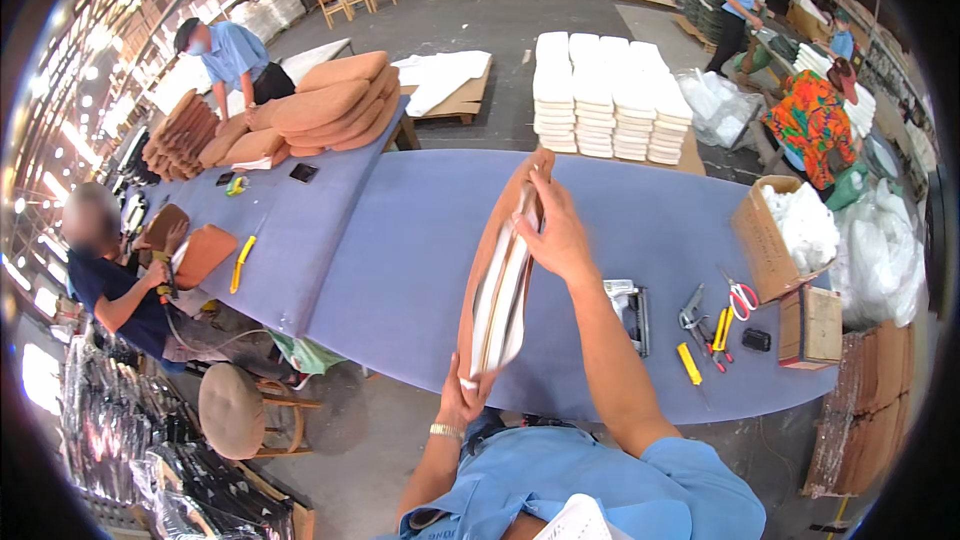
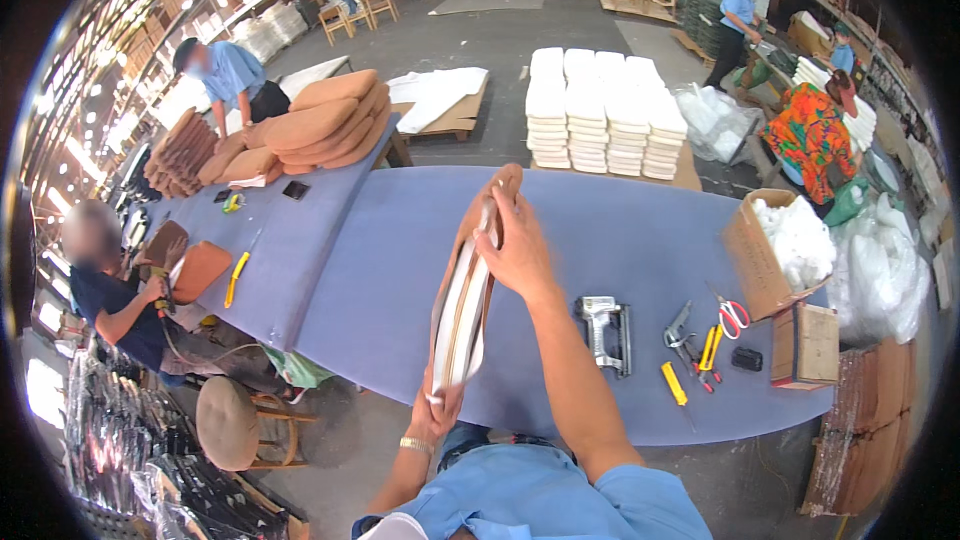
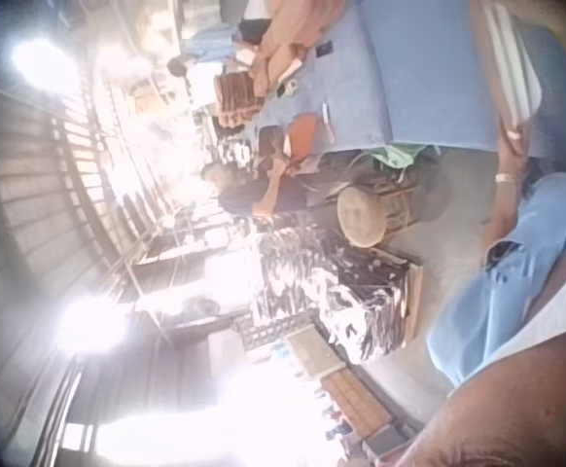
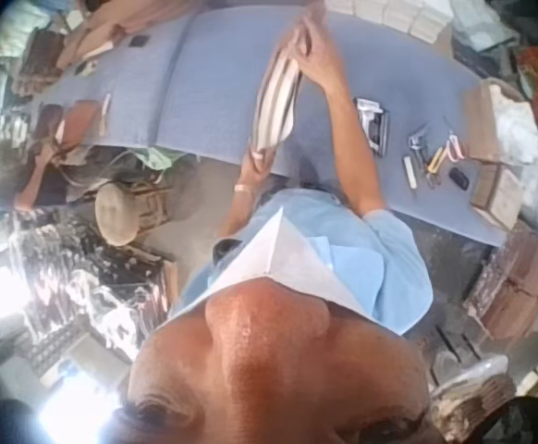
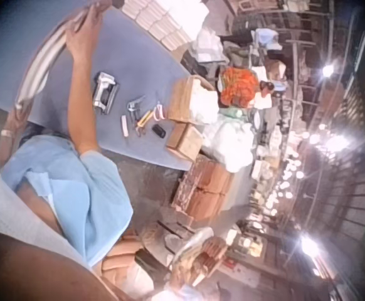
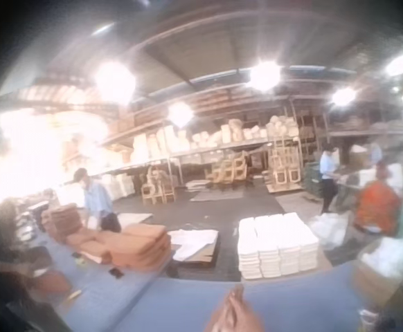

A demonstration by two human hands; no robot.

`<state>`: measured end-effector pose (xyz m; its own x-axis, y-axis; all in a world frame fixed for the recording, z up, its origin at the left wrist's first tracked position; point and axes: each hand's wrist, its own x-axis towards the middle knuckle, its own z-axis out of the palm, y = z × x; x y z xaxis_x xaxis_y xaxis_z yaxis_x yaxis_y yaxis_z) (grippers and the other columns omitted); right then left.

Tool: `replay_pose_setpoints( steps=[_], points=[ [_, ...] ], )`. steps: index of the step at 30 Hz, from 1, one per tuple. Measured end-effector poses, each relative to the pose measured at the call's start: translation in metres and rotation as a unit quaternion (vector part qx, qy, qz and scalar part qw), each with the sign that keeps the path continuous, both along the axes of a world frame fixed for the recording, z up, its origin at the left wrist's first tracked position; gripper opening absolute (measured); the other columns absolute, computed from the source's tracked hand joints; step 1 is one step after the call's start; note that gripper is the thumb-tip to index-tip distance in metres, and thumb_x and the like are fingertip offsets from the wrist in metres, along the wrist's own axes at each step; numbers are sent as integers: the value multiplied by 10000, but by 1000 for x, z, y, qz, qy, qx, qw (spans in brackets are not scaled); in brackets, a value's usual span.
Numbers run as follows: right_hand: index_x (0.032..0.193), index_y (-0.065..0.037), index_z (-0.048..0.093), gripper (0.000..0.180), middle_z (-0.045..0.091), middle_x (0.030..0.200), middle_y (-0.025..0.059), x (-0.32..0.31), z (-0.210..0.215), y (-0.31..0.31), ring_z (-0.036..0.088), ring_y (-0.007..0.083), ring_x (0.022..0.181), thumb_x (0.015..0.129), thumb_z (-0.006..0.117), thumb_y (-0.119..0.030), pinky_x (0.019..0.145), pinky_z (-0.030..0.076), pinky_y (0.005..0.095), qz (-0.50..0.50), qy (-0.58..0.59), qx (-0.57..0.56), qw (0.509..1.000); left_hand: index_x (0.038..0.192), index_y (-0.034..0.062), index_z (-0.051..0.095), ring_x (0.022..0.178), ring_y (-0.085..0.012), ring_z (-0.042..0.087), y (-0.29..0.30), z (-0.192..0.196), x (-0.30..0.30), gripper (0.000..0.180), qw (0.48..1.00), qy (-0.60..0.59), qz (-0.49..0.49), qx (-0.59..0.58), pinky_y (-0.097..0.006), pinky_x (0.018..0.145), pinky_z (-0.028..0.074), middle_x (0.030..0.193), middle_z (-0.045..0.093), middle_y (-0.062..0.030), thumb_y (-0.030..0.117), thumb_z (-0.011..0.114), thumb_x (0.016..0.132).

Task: The person assembles cushion covers by wrapping fabric around foam inserts, securing them with a staple gun, and trimming excess fabric with a utility knife. The person handles multiple cushions one at a time, repeating the wrapping, stapling, and trimming steps.

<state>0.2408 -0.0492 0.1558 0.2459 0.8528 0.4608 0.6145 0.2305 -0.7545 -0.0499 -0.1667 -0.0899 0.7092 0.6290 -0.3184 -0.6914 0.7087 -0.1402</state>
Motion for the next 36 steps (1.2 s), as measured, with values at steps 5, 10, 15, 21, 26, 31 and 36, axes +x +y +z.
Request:
replay_pose_setpoints(
  steps=[5,10,15,21,26,31,36],
  points=[
    [1467,-48,531,662,361,1585,310,24,-103,-16,504,492,1355,894,747,-301,1093,468,504,150,-39,-190,969,1484,82,478,1172,-294,677,39,-6,103,606,949,310,33,-42,-425,901,634,1314,648,-118,540,427,1091],
    [1482,20,502,664,243,1653,335,29,-118,-47,294,424,1542,909,769,-184,1199,375,440,161,-20,-140,977,1514,39,444,1307,-287,608,37,30,127,592,964,249,90,8,-438,1013,589,1487,560,-153,476,390,1120],
    [1460,-65,561,530,297,1654,281,0,-96,-43,393,394,1495,938,652,-54,1053,525,386,220,-17,-150,964,1497,34,480,1198,-277,655,26,47,99,549,935,351,44,-24,-412,947,594,1372,637,-135,426,427,1117],
    [1433,-90,598,501,375,1629,236,-24,-84,-35,511,358,1412,937,632,-31,996,560,403,248,-110,-157,950,1479,36,534,1238,-278,642,-13,66,76,583,645,708,112,265,-405,1037,499,1339,667,-161,399,625,1032],
    [1267,-92,696,356,631,1385,139,-43,-61,-50,647,312,1198,912,685,-60,888,568,355,250,-222,-145,931,1454,16,533,1234,-403,638,-11,102,91,660,438,803,166,369,-444,1027,526,1372,634,-247,224,790,883],
    [1084,-75,726,192,706,1103,94,-51,-64,-59,699,265,953,893,745,-77,778,559,351,234,-235,-160,930,1444,28,526,1208,-399,648,-1,103,94,636,428,805,126,391,-454,942,571,1380,639,-200,151,781,875],
    [989,-70,744,131,689,1090,91,-44,-87,-73,702,267,928,866,782,-45,793,560,351,272,-125,-75,951,1419,40,543,1139,-387,686,1,107,84,582,473,792,129,364,-462,906,580,1342,668,-175,122,761,885]
  ],
)
